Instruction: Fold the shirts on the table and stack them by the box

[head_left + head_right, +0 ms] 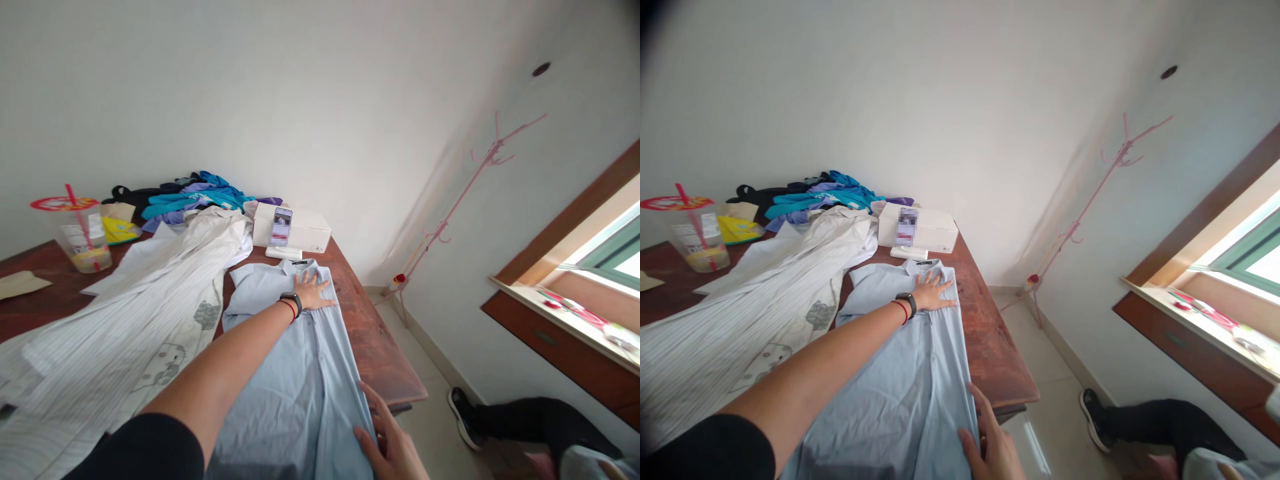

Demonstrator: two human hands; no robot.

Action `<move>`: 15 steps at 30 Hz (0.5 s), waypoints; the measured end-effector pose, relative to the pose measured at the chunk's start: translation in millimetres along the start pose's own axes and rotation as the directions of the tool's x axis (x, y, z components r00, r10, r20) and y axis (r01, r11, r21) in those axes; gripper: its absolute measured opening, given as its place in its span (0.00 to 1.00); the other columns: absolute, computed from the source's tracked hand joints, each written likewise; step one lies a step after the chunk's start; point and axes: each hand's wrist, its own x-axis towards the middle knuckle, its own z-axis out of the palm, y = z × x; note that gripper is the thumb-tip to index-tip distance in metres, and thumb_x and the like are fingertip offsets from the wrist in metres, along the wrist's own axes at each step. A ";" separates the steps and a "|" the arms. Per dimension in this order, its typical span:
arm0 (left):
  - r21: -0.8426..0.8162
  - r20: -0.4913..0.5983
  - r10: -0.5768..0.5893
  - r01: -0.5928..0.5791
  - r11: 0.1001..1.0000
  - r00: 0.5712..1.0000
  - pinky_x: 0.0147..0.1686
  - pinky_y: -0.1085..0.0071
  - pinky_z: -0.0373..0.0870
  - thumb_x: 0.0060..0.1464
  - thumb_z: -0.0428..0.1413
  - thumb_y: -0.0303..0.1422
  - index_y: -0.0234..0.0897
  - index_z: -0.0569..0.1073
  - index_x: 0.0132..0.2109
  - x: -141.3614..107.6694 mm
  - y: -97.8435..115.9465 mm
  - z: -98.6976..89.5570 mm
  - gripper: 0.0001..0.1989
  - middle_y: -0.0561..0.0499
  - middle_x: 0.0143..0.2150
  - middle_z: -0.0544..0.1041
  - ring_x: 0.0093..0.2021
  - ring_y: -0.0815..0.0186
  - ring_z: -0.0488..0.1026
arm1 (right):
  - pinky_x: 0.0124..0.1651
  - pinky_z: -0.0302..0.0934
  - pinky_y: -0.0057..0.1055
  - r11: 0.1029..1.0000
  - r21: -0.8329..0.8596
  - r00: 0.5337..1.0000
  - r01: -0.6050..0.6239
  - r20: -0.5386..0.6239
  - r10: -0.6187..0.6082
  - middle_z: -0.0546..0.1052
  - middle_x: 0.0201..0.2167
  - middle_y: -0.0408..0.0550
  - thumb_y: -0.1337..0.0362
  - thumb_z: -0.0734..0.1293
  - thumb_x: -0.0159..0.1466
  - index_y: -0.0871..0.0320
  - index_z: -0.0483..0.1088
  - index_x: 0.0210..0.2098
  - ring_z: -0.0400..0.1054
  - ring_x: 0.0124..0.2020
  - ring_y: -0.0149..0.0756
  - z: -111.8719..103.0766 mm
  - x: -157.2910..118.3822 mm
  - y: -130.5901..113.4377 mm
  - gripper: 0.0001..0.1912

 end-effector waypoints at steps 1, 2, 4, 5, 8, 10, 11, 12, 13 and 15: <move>-0.001 -0.011 -0.008 0.008 1.000 1.000 0.65 0.31 0.30 0.48 0.45 0.72 0.55 0.52 0.74 1.9 0.3 0.6 0.52 0.45 0.78 0.44 0.75 0.36 0.32 | 0.30 0.64 0.29 1.000 -0.006 0.999 0.005 -0.039 -0.005 0.76 0.26 0.43 0.39 0.61 0.65 0.55 0.62 0.66 0.70 0.24 0.37 -5.5 0.6 -2.1 0.39; -0.003 -0.021 -0.016 0.016 1.000 1.000 0.65 0.31 0.29 0.48 0.44 0.72 0.55 0.52 0.74 3.7 0.8 1.3 0.52 0.45 0.78 0.44 0.75 0.36 0.32 | 0.31 0.66 0.29 1.000 -0.008 0.996 0.012 -0.084 -0.013 0.77 0.28 0.45 0.38 0.61 0.64 0.55 0.65 0.64 0.72 0.27 0.38 -12.4 2.2 -4.4 0.37; -0.006 -0.041 -0.040 0.040 0.999 0.998 0.65 0.31 0.28 0.49 0.43 0.72 0.52 0.53 0.74 7.1 2.3 2.9 0.51 0.44 0.78 0.44 0.75 0.36 0.31 | 0.32 0.67 0.29 1.000 -0.011 0.986 0.029 -0.166 -0.031 0.77 0.29 0.47 0.37 0.61 0.64 0.55 0.70 0.60 0.73 0.30 0.39 -30.1 8.7 -8.0 0.35; -0.008 -0.059 -0.063 0.063 0.998 0.996 0.65 0.31 0.27 0.50 0.43 0.71 0.51 0.54 0.74 8.7 3.7 3.9 0.51 0.43 0.78 0.44 0.75 0.36 0.30 | 0.32 0.67 0.29 0.999 -0.013 0.980 0.034 -0.195 -0.036 0.77 0.29 0.47 0.37 0.61 0.64 0.55 0.72 0.59 0.73 0.30 0.40 -40.6 13.8 -8.6 0.35; -0.012 -0.144 -0.172 0.172 0.985 0.974 0.65 0.31 0.26 0.52 0.42 0.69 0.48 0.56 0.73 13.1 9.5 8.3 0.49 0.41 0.77 0.46 0.75 0.37 0.31 | 0.28 0.65 0.28 1.000 -0.012 0.973 0.018 -0.232 -0.021 0.73 0.26 0.45 0.39 0.61 0.65 0.58 0.72 0.57 0.69 0.26 0.37 -73.4 33.8 -2.9 0.34; -0.016 -0.194 -0.247 0.249 0.968 0.949 0.65 0.31 0.26 0.54 0.42 0.67 0.46 0.57 0.73 15.3 13.8 11.8 0.48 0.39 0.77 0.48 0.75 0.37 0.32 | 0.28 0.63 0.27 0.999 -0.042 0.974 0.005 -0.225 -0.015 0.71 0.24 0.42 0.39 0.60 0.65 0.58 0.72 0.57 0.68 0.25 0.36 -91.9 47.7 5.9 0.34; -0.018 -0.206 -0.275 0.277 0.961 0.939 0.65 0.31 0.27 0.55 0.42 0.66 0.44 0.57 0.73 16.1 15.7 13.2 0.47 0.38 0.76 0.48 0.75 0.37 0.32 | 0.29 0.64 0.28 0.997 -0.078 0.976 -0.001 -0.218 -0.017 0.70 0.24 0.41 0.40 0.60 0.66 0.58 0.72 0.57 0.68 0.26 0.36 -99.2 53.9 10.8 0.33; -0.023 -0.211 -0.299 0.301 0.953 0.931 0.65 0.31 0.27 0.55 0.42 0.65 0.44 0.57 0.73 16.5 17.3 14.2 0.46 0.38 0.76 0.47 0.75 0.36 0.32 | 0.30 0.64 0.28 0.992 -0.128 0.977 -0.009 -0.211 -0.018 0.70 0.24 0.41 0.40 0.60 0.65 0.57 0.72 0.57 0.69 0.26 0.36 -105.1 59.3 15.8 0.33; -0.028 -0.210 -0.322 0.323 0.946 0.923 0.65 0.31 0.28 0.56 0.42 0.64 0.43 0.56 0.73 16.4 18.8 14.6 0.46 0.37 0.77 0.47 0.75 0.35 0.32 | 0.32 0.65 0.29 0.982 -0.186 0.978 -0.021 -0.207 -0.019 0.71 0.24 0.42 0.40 0.60 0.65 0.56 0.73 0.56 0.70 0.27 0.37 -109.7 64.0 20.4 0.32; -0.038 -0.194 -0.357 0.357 0.933 0.914 0.65 0.30 0.28 0.57 0.42 0.62 0.43 0.55 0.74 14.2 21.0 13.0 0.45 0.37 0.77 0.46 0.75 0.35 0.31 | 0.35 0.66 0.31 0.954 -0.296 0.978 -0.046 -0.206 -0.016 0.74 0.26 0.43 0.40 0.59 0.65 0.54 0.74 0.55 0.72 0.29 0.39 -116.1 71.2 27.7 0.31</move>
